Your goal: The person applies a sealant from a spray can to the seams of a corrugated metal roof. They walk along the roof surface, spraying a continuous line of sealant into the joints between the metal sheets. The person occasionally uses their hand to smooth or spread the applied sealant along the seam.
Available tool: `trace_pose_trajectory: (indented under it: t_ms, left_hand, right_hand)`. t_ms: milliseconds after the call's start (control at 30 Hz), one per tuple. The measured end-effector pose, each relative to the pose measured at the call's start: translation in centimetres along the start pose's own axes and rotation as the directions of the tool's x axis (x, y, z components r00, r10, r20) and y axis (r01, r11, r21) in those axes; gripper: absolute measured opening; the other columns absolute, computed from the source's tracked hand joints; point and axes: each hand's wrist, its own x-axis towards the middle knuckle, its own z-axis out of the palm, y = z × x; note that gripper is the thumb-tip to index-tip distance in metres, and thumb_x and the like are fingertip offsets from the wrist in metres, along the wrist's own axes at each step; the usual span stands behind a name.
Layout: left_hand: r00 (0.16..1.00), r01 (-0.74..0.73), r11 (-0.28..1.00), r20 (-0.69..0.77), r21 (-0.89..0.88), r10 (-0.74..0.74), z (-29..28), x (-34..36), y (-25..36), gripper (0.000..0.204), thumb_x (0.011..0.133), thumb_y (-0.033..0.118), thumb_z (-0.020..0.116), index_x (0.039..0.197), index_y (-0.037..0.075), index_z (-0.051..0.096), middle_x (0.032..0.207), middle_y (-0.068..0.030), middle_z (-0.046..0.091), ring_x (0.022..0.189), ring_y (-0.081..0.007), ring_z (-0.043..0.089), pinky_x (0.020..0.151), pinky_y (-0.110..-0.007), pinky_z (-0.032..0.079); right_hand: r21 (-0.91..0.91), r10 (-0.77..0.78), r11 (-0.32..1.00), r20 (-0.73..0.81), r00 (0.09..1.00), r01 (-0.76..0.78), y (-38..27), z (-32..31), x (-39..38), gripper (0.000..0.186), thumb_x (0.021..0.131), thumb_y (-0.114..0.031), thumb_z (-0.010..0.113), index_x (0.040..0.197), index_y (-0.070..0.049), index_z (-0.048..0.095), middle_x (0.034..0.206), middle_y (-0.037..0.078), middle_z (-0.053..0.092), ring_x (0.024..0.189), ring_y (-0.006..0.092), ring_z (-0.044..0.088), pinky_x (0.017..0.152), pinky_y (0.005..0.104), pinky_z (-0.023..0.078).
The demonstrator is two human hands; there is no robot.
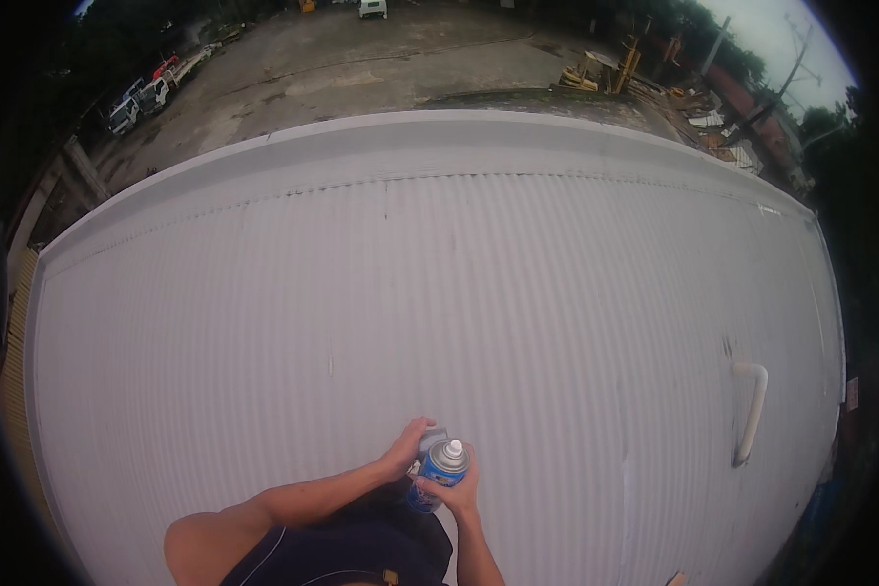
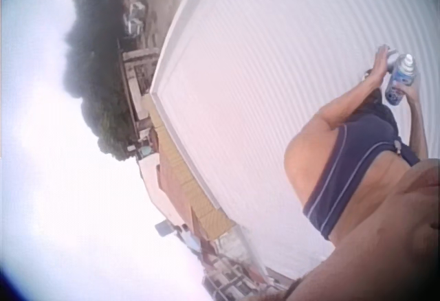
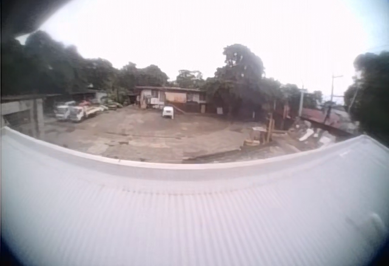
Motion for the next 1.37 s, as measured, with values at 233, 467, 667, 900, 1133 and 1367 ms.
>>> trace_pose_trajectory:
  t_ms: [233, 467, 667, 900, 1133, 1367]
  left_hand:
    - [0.956, -0.286, 0.931, 0.129, 0.229, 0.262, -5.2, -0.5, 6.6, 0.028, 0.095, 0.027, 0.044, 0.099, 0.003, 0.057, 0.089, -0.0055, 0.057, 0.083, -0.0133, 0.056, 0.071, -0.027, 0.047]
    - [0.955, -0.298, 0.893, 0.115, 0.338, 0.275, -12.0, -2.8, 14.6, 0.032, 0.092, 0.028, 0.050, 0.076, 0.001, 0.057, 0.069, -0.0016, 0.056, 0.066, -0.0072, 0.049, 0.060, -0.024, 0.040]
    - [0.932, -0.358, 0.873, 0.065, 0.331, 0.358, -13.0, -2.5, 16.0, 0.029, 0.089, 0.029, 0.057, 0.080, 0.001, 0.059, 0.070, -0.0008, 0.057, 0.065, -0.0066, 0.050, 0.058, -0.023, 0.040]
    - [0.842, -0.530, 0.825, 0.236, 0.196, 0.485, -12.4, -6.9, 26.7, 0.030, 0.091, 0.025, 0.053, 0.112, 0.004, 0.057, 0.096, -0.0061, 0.063, 0.087, -0.0116, 0.056, 0.075, -0.026, 0.044]
    - [0.394, -0.909, 0.412, 0.434, 0.055, 0.810, -11.3, -12.4, 45.1, 0.044, 0.096, 0.034, 0.034, 0.115, 0.000, 0.054, 0.100, -0.0122, 0.063, 0.095, -0.0207, 0.058, 0.085, -0.034, 0.042]
    - [-0.243, -0.949, -0.290, 0.872, -0.124, 0.426, -13.1, -28.8, 60.7, 0.074, 0.086, 0.064, 0.025, 0.134, 0.008, 0.033, 0.130, -0.0167, 0.042, 0.116, -0.0313, 0.045, 0.093, -0.048, 0.037]
  right_hand:
    - [0.173, -0.073, 0.974, -0.373, 0.925, 0.147, -3.8, 2.2, -1.2, 0.059, 0.054, -0.006, 0.075, 0.106, 0.001, 0.049, 0.091, 0.011, 0.059, 0.079, 0.0195, 0.061, 0.073, 0.0322, 0.051]
    - [0.074, -0.014, 0.994, -0.642, 0.767, 0.080, -2.1, 3.9, -2.8, 0.056, 0.055, -0.005, 0.075, 0.104, 0.000, 0.050, 0.088, 0.007, 0.055, 0.077, 0.0186, 0.058, 0.073, 0.0321, 0.050]
    - [0.052, -0.050, 0.992, -0.678, 0.734, 0.116, -2.6, 4.4, -1.9, 0.057, 0.055, -0.002, 0.073, 0.107, 0.000, 0.049, 0.086, 0.007, 0.056, 0.074, 0.0193, 0.059, 0.070, 0.0328, 0.050]
    - [0.031, -0.090, 0.990, -0.619, 0.780, 0.138, -5.9, 6.5, -2.1, 0.058, 0.055, -0.005, 0.076, 0.107, -0.001, 0.050, 0.090, 0.006, 0.055, 0.079, 0.0175, 0.057, 0.075, 0.0317, 0.048]
    - [-0.009, -0.138, 0.984, -0.681, 0.719, 0.181, -6.3, 6.1, -2.7, 0.058, 0.055, -0.006, 0.076, 0.107, -0.002, 0.050, 0.092, 0.006, 0.055, 0.081, 0.0172, 0.057, 0.076, 0.0313, 0.048]
    - [-0.002, -0.198, 0.966, -0.648, 0.735, 0.259, -7.0, 8.6, -2.5, 0.054, 0.057, -0.001, 0.073, 0.107, 0.000, 0.051, 0.087, 0.006, 0.056, 0.075, 0.0175, 0.059, 0.071, 0.0310, 0.050]
